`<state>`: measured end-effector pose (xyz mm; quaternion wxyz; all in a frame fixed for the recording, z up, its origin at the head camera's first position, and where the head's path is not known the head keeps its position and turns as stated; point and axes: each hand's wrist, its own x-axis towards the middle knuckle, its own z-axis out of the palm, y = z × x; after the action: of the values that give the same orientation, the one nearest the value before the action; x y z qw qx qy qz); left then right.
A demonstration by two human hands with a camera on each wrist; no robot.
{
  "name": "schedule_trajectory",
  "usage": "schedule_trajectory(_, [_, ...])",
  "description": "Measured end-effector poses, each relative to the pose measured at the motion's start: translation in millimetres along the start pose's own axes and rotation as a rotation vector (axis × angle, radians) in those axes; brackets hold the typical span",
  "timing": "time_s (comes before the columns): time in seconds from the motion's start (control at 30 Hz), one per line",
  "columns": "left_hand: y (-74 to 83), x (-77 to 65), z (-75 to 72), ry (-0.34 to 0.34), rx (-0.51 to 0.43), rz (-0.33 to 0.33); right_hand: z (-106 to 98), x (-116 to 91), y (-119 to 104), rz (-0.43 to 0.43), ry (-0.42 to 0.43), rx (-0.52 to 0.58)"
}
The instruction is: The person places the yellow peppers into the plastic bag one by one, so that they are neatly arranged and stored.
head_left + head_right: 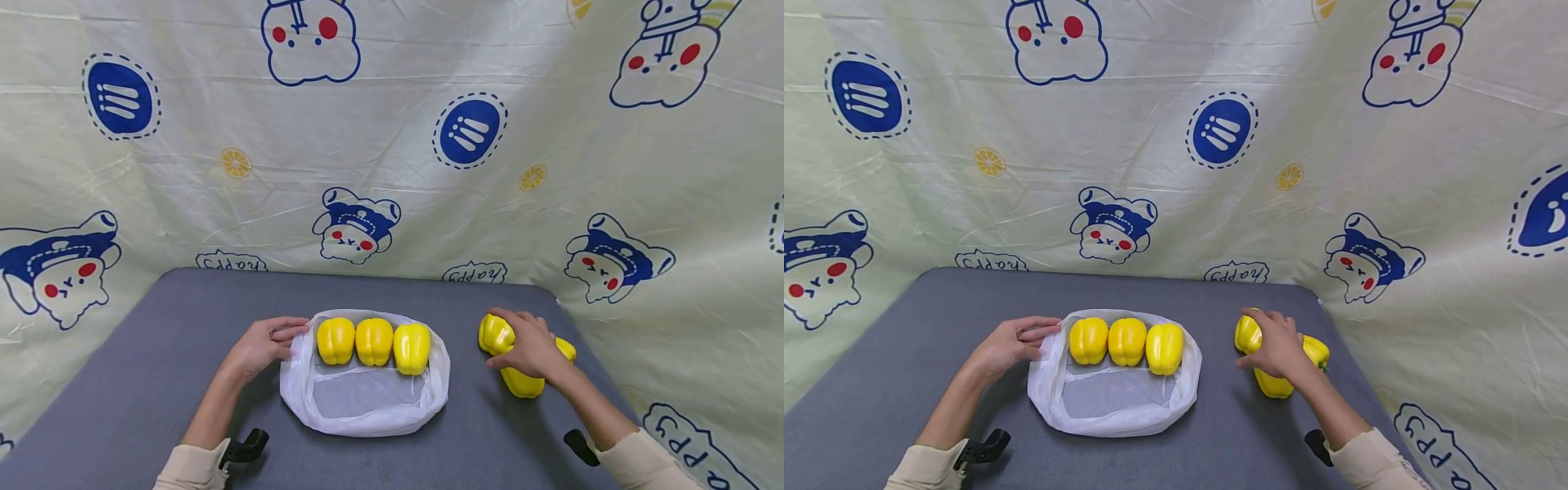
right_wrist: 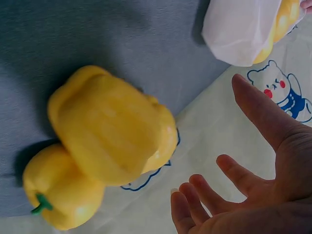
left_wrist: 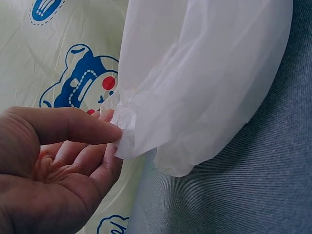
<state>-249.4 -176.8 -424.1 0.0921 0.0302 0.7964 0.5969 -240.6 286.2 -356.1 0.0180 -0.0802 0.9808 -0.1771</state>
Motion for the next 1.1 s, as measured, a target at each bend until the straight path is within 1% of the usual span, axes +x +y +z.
schedule_trajectory(0.33, [0.4, 0.5, 1.1, 0.009, -0.012, -0.004, -3, -10, 24, 0.049, -0.002, -0.036])
schedule_trajectory(0.5, [0.1, 0.3, 1.2, 0.016, -0.017, -0.006, 0, -14, 35, 0.054, -0.001, -0.030])
schedule_trajectory(0.8, [1.0, -0.4, 0.8, 0.021, -0.005, -0.015, 4, -18, 45, 0.095, -0.038, -0.027])
schedule_trajectory(1.1, [1.2, -0.5, 0.6, 0.020, -0.007, -0.015, 11, -18, 52, 0.095, -0.049, -0.026])
